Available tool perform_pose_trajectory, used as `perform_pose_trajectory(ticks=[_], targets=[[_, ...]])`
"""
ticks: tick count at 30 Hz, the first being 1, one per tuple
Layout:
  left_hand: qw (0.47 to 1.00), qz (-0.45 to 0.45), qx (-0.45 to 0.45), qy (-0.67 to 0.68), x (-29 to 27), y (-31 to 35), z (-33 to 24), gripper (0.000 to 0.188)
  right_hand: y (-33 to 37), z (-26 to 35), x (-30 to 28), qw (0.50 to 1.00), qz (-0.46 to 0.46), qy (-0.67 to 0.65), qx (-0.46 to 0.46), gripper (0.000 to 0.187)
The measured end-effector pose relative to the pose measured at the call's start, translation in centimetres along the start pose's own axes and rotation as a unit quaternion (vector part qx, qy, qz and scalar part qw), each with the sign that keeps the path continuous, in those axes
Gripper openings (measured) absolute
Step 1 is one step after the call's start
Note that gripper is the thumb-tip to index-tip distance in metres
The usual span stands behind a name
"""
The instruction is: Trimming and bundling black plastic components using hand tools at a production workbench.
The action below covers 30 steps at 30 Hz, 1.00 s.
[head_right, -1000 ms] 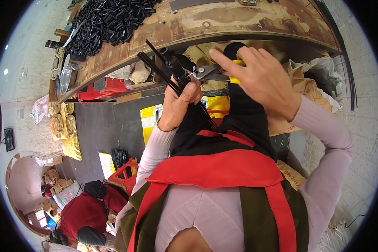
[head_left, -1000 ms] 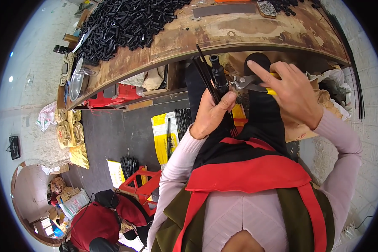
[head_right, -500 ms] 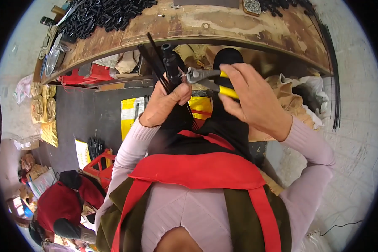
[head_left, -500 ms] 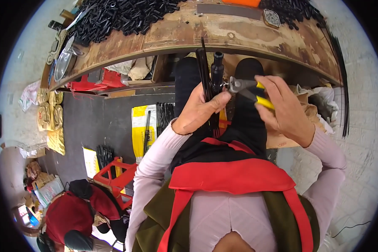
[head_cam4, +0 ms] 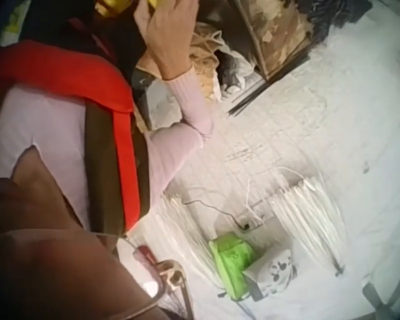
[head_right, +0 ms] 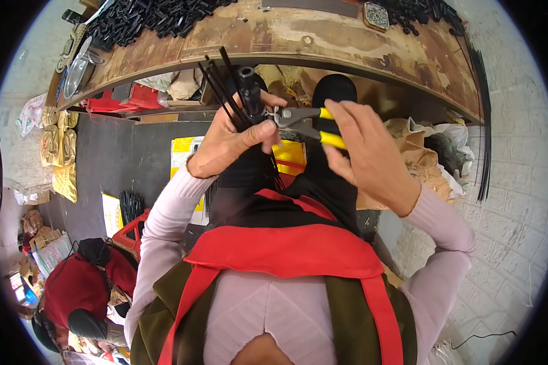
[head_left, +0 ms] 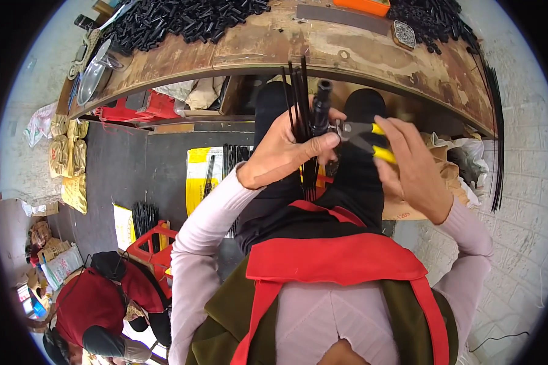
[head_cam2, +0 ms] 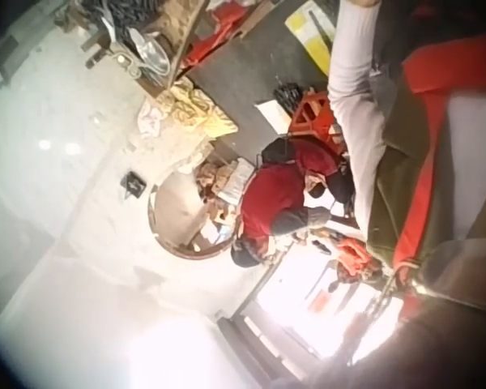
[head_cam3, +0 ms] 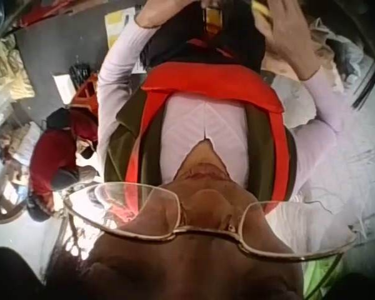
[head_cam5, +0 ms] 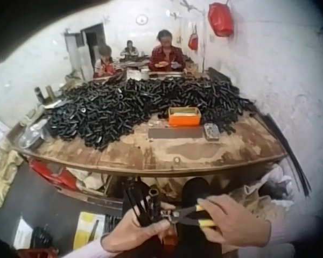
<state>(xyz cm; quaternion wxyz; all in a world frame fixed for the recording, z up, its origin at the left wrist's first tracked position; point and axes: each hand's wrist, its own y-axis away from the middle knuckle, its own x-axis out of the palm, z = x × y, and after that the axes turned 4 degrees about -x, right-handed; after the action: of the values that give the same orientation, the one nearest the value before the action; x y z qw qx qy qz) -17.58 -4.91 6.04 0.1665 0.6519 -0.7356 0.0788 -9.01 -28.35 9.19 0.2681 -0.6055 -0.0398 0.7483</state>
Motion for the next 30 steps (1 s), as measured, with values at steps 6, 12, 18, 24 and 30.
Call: perform_pose_trajectory(ticks=[6, 12, 18, 24, 30], targets=[[0.997, 0.069, -0.007, 0.022, -0.6, 0.1, 0.1, 0.041, -1.7, 0.2, -4.0, 0.596, 0.353, -0.618, 0.371, 0.055], [0.999, 0.037, 0.015, -0.027, -0.1, -0.1, 0.0, 0.032, -1.2, 1.1, -4.1, 0.898, 0.265, -0.258, 0.237, 0.048], [0.996, 0.075, 0.01, -0.044, -1.0, -0.5, 0.4, 0.033, -2.2, 0.4, -4.2, 0.673, 0.332, -0.556, 0.356, 0.037], [0.996, 0.077, 0.021, -0.033, -1.1, -0.5, 0.8, 0.03, -0.4, 0.0, -2.2, 0.788, 0.283, -0.454, 0.304, 0.043], [0.998, 0.051, 0.024, -0.035, -1.1, -0.3, 0.7, 0.031, -2.0, 0.6, -3.6, 0.865, 0.28, -0.335, 0.248, 0.04]])
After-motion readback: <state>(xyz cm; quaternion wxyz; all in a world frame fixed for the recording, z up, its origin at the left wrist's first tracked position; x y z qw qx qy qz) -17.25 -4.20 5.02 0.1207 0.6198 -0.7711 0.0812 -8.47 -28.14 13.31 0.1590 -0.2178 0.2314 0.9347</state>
